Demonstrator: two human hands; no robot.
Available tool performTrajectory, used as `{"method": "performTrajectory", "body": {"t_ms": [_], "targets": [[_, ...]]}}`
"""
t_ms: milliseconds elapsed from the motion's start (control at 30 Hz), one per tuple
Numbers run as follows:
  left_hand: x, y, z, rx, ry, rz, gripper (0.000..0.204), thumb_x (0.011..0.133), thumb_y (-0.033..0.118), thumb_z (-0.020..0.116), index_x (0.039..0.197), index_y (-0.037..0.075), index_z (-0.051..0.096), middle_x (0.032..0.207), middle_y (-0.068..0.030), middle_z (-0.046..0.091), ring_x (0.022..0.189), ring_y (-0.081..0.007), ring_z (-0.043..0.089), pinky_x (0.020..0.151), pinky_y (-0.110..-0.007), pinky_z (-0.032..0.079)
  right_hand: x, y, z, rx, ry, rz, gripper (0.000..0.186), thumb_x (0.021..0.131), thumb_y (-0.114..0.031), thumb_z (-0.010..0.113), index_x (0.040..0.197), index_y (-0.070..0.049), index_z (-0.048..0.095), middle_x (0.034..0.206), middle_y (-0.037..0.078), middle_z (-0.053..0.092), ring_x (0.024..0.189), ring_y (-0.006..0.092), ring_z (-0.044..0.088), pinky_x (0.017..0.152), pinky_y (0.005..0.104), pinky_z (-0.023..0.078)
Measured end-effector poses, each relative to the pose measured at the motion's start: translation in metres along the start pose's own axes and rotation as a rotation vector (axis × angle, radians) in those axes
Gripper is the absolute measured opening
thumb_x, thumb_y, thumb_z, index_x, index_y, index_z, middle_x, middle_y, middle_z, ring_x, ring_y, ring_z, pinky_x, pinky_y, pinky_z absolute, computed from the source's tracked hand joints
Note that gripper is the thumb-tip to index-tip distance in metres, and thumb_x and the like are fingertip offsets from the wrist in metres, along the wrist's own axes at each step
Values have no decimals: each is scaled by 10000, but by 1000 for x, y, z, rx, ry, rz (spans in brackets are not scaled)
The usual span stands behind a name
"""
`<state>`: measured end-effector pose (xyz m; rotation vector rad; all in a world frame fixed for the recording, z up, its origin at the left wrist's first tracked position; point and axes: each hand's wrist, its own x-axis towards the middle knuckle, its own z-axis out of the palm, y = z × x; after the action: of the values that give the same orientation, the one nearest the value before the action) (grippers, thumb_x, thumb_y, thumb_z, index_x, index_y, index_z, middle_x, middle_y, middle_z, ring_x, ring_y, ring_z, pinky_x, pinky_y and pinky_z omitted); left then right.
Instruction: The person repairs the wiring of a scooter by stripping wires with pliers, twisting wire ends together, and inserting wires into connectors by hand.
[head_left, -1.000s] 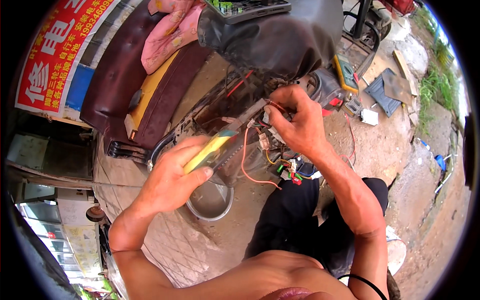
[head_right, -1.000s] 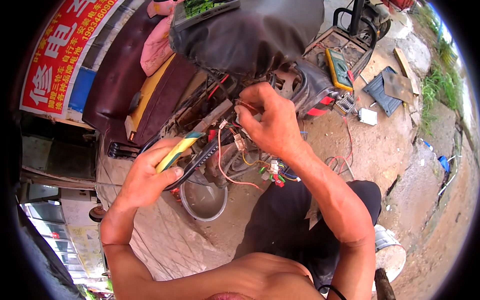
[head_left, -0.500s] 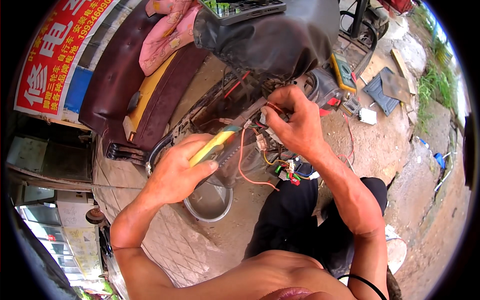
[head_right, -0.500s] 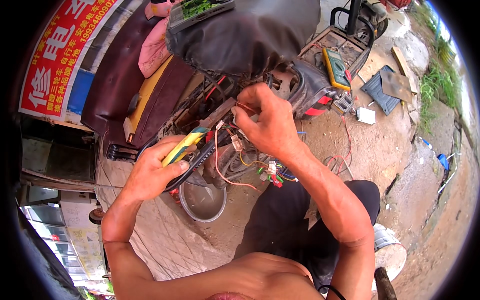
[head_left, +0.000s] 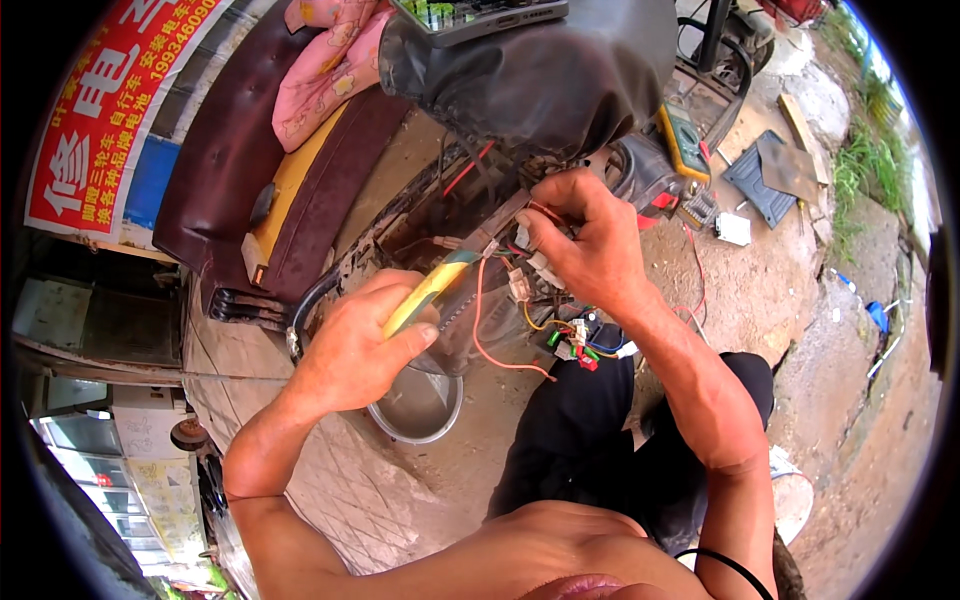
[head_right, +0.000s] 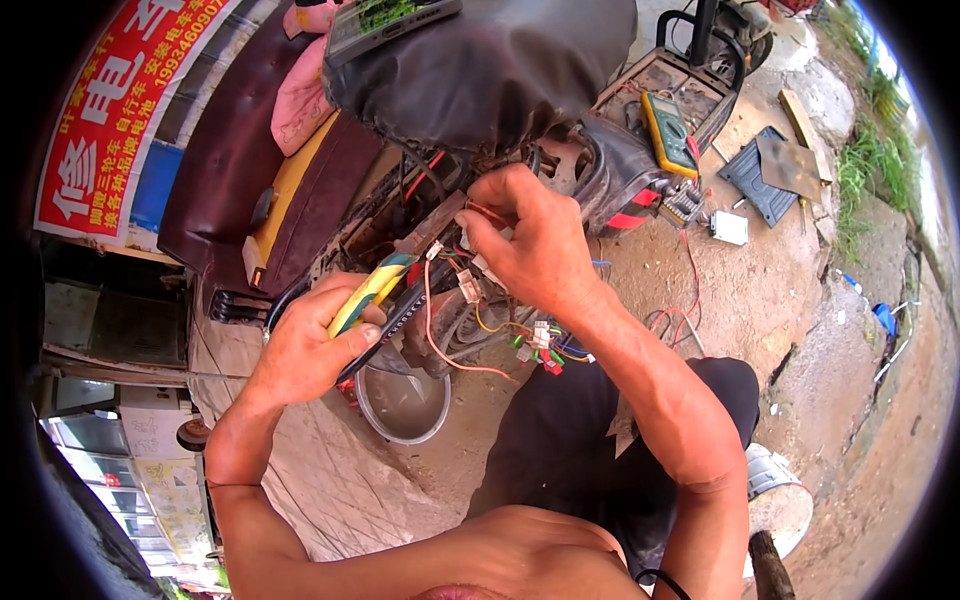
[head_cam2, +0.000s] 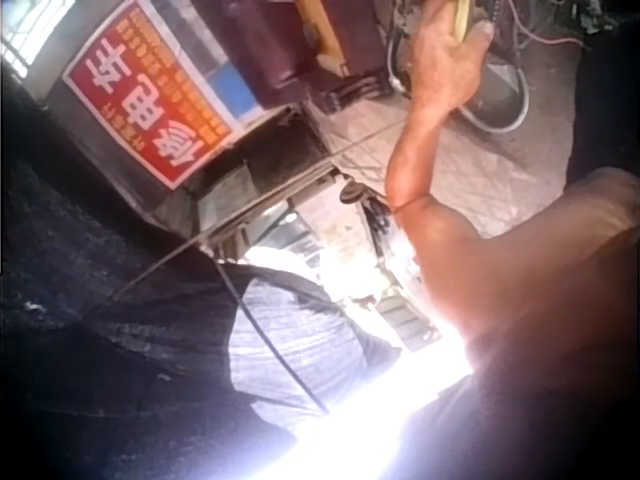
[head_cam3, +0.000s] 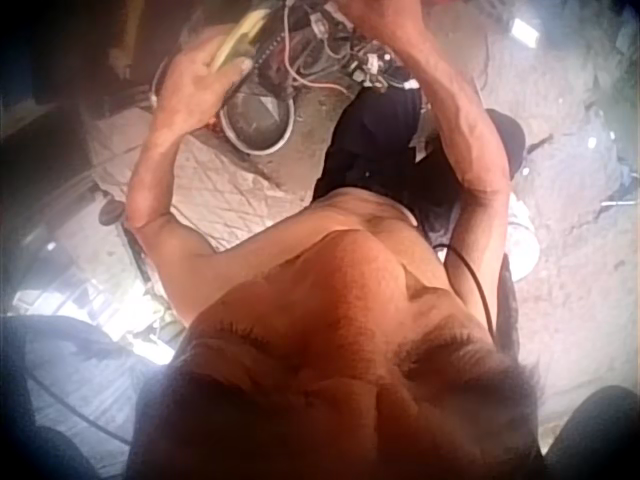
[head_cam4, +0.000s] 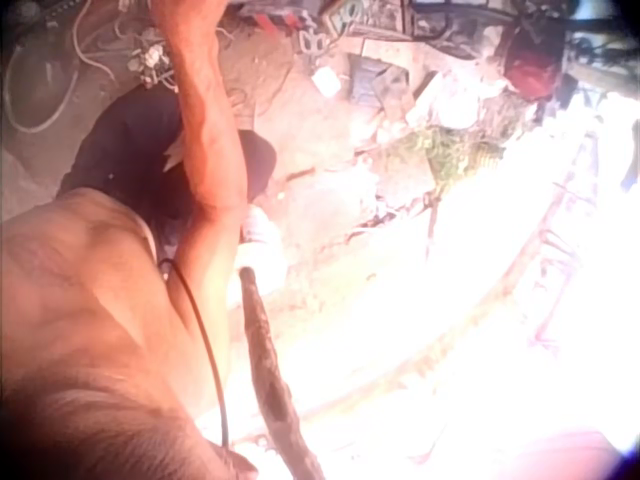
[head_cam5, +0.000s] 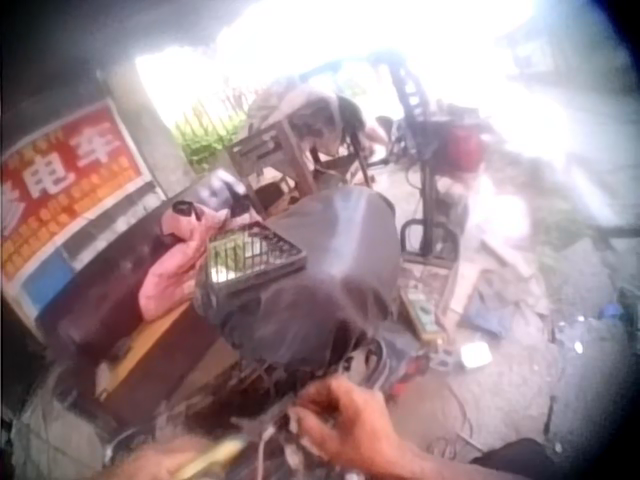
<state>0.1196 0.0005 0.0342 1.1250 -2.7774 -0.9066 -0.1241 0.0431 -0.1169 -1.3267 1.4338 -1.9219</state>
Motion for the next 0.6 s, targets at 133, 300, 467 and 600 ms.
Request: {"method": "performTrajectory", "body": {"t_ms": [133,300,467,600], "targets": [[1,-1,2,74,47,83,214,919,116,725,1066,-35,689,1168,-197,661,1068,-392,661,935,-420,526,1,-1,-2,-27,-9,-1,226,881,-68,793,1041,15,657,889,115,748,809,208,760,754,332,605],[3,2,6,133,115,75,227,919,112,740,1081,-35,681,1097,-194,651,1007,-405,655,894,-429,528,1,-2,-4,-34,-35,-14,228,882,-76,796,1050,10,669,896,114,751,808,205,760,752,330,605],[9,-10,3,-69,33,-30,220,952,139,721,1082,-36,686,977,-129,681,864,-266,678,797,-377,538,3,-2,-4,-11,-40,37,228,877,-76,787,1051,15,670,906,114,757,824,193,761,774,326,607],[16,-13,-2,-273,-79,-279,234,974,187,722,1105,-6,718,858,-45,683,739,-122,631,680,-292,523,3,5,-4,62,-41,127,225,883,-59,745,1074,28,666,942,120,772,854,180,762,811,318,607]]}}
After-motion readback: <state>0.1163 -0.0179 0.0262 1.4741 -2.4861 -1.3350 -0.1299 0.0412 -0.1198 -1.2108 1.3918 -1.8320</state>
